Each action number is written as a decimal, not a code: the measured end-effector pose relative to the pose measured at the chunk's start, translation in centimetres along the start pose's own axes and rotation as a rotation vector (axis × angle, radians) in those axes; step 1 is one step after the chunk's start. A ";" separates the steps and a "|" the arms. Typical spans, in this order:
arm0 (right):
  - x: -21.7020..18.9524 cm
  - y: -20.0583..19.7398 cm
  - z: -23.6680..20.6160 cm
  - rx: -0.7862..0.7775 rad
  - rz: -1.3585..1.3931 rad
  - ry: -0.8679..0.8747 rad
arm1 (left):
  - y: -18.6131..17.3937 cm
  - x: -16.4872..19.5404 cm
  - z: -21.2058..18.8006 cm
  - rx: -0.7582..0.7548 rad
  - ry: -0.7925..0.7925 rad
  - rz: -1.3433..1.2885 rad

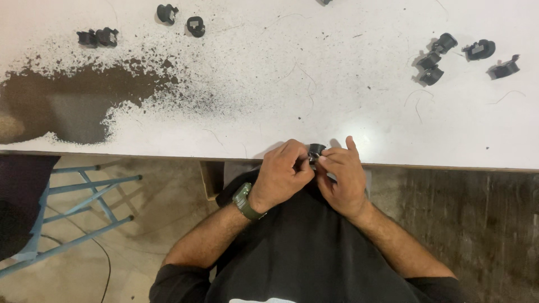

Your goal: The person sits at a white work table and works on small black plastic wheel-like components one at a time, holding each part and using a small hand tool to pry and press at its center, then sets the finished part aside and picks up the next one. Finished parts accumulate in a pile on the right side of the table.

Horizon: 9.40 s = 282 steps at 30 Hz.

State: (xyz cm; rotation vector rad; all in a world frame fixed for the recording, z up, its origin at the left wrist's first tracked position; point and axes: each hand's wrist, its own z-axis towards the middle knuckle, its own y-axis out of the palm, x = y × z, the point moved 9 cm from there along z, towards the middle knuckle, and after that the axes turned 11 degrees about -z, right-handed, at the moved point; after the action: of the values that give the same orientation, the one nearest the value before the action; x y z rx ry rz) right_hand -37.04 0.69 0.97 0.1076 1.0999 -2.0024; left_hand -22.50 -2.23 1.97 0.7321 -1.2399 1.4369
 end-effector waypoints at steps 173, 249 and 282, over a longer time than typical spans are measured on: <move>1.6 0.0 3.1 -0.123 -0.203 0.078 | -1.3 4.0 1.4 -0.230 0.384 0.475; 0.3 -1.6 1.7 -0.008 -0.032 0.033 | -0.3 0.4 2.0 -0.081 0.054 0.157; 4.4 -1.5 5.5 -0.135 -0.039 0.262 | -17.4 -6.3 7.9 -0.211 -0.230 0.584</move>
State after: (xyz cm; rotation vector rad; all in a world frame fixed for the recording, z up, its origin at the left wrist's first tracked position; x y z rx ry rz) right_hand -39.31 -5.62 3.42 0.2863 1.4088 -1.9808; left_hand -5.77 -13.25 3.64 0.4106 -1.8590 1.6754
